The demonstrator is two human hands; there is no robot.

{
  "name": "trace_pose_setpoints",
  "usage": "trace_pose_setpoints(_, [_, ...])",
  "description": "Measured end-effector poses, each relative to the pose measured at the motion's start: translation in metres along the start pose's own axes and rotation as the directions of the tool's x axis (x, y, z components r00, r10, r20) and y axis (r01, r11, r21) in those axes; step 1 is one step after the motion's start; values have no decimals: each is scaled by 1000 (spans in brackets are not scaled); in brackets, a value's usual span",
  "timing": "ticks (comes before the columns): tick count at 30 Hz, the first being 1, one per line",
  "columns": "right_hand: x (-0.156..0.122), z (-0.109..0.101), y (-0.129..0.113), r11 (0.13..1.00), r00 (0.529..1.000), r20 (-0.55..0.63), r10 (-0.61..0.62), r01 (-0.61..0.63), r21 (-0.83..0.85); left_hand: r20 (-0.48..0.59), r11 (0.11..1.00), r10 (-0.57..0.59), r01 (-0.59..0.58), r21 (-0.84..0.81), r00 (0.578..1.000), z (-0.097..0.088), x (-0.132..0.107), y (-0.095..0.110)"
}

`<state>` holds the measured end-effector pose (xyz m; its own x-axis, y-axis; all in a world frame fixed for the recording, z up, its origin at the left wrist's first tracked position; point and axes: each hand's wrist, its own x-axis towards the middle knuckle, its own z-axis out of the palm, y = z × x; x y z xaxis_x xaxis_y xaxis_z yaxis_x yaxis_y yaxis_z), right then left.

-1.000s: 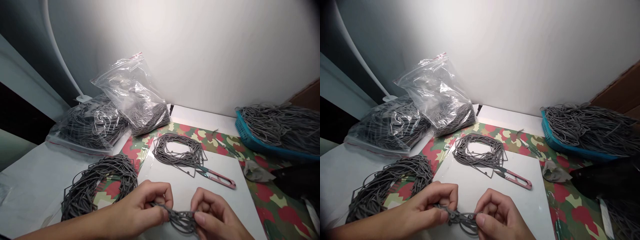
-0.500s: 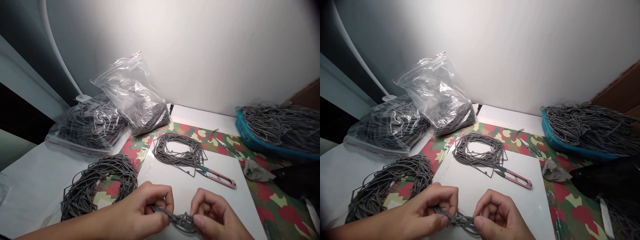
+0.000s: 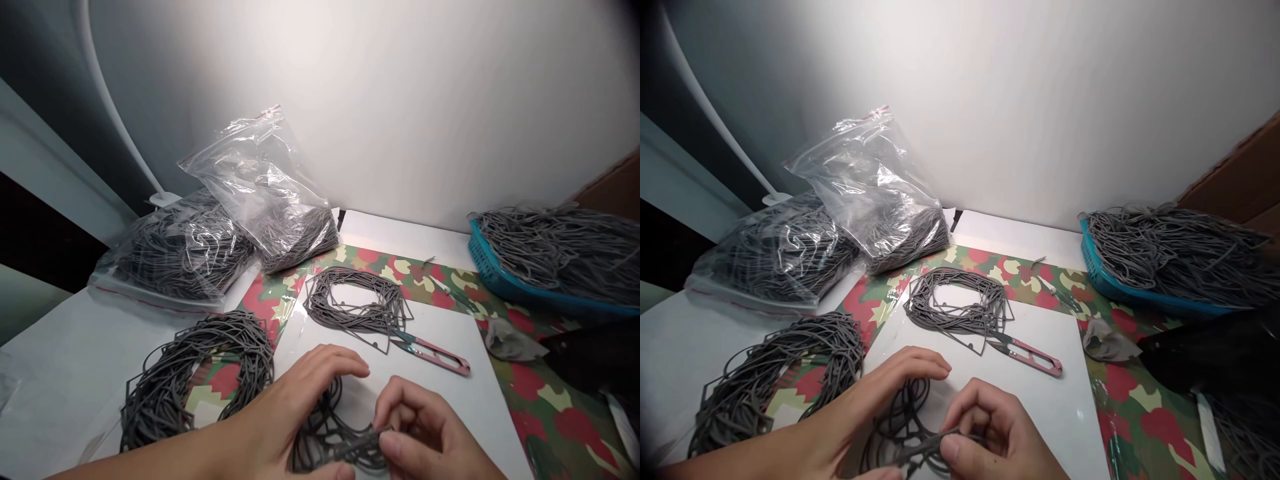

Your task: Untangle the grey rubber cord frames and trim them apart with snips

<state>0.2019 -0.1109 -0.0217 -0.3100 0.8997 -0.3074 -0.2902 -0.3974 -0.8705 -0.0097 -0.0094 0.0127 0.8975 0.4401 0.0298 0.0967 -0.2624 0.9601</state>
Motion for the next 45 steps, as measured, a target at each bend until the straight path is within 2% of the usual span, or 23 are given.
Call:
trace_pose_setpoints(2, [0, 1, 3, 999, 1000, 17, 1, -2, 44, 29, 1000, 29, -29, 12, 999, 1, -1, 1])
trace_pose_setpoints(5, [0, 4, 6, 990, 996, 84, 3, -15, 144, 119, 998, -29, 23, 57, 992, 2, 0, 4])
trace_pose_setpoints(7, [1, 7, 6, 979, 992, 123, 2, -27, 203, 133, 994, -74, 63, 84, 988, 2, 1, 4])
trace_pose_setpoints(10, [1, 11, 4, 973, 995, 96, 29, -50, 226, 117, 989, -126, 116, 90, 985, 2, 2, 2])
trace_pose_setpoints(15, [0, 10, 1, 978, 996, 65, 68, -79, 193, 164, 984, -162, 148, 97, 973, 0, 4, 4])
trace_pose_setpoints(18, [-1, 7, 0, 982, 996, 72, 57, -69, 173, 175, 978, -209, 209, 21, 962, -2, 3, 7])
trace_pose_setpoints(20, [0, 6, 0, 983, 997, 73, 31, -43, 179, 185, 955, -237, 264, -137, 954, -2, 3, 5])
trace_pose_setpoints(22, [0, 5, 0, 985, 998, 63, 10, -21, 172, 205, 871, -232, 297, -390, 951, -1, 2, 2])
trace_pose_setpoints(25, [-1, 2, 0, 988, 998, 63, 14, -23, 152, 189, 664, -179, 261, -701, 965, 3, 3, -7])
trace_pose_setpoints(29, [-3, -2, -1, 977, 995, 87, 52, -68, 200, 219, 389, -196, 281, -878, 956, 0, 6, -13])
trace_pose_setpoints(31, [-4, -4, -2, 967, 992, 107, 66, -90, 240, 213, 328, -243, 286, -900, 946, -4, 7, -13])
trace_pose_setpoints(33, [-5, -5, -3, 963, 991, 113, 77, -103, 250, 203, 335, -271, 290, -897, 941, -7, 9, -12])
trace_pose_setpoints(35, [-6, -6, -3, 966, 990, 116, 74, -100, 237, 239, 391, -288, 342, -855, 927, -8, 10, -12])
trace_pose_setpoints(38, [-7, -7, -4, 967, 989, 131, 63, -92, 236, 281, 573, -321, 421, -703, 905, -6, 10, -11])
trace_pose_setpoints(40, [-7, -6, -4, 965, 990, 134, 43, -76, 250, 287, 662, -339, 444, -604, 896, -5, 11, -11])
trace_pose_setpoints(45, [-5, -5, -2, 963, 988, 146, 39, -76, 257, 241, 711, -368, 438, -549, 898, -5, 11, -12])
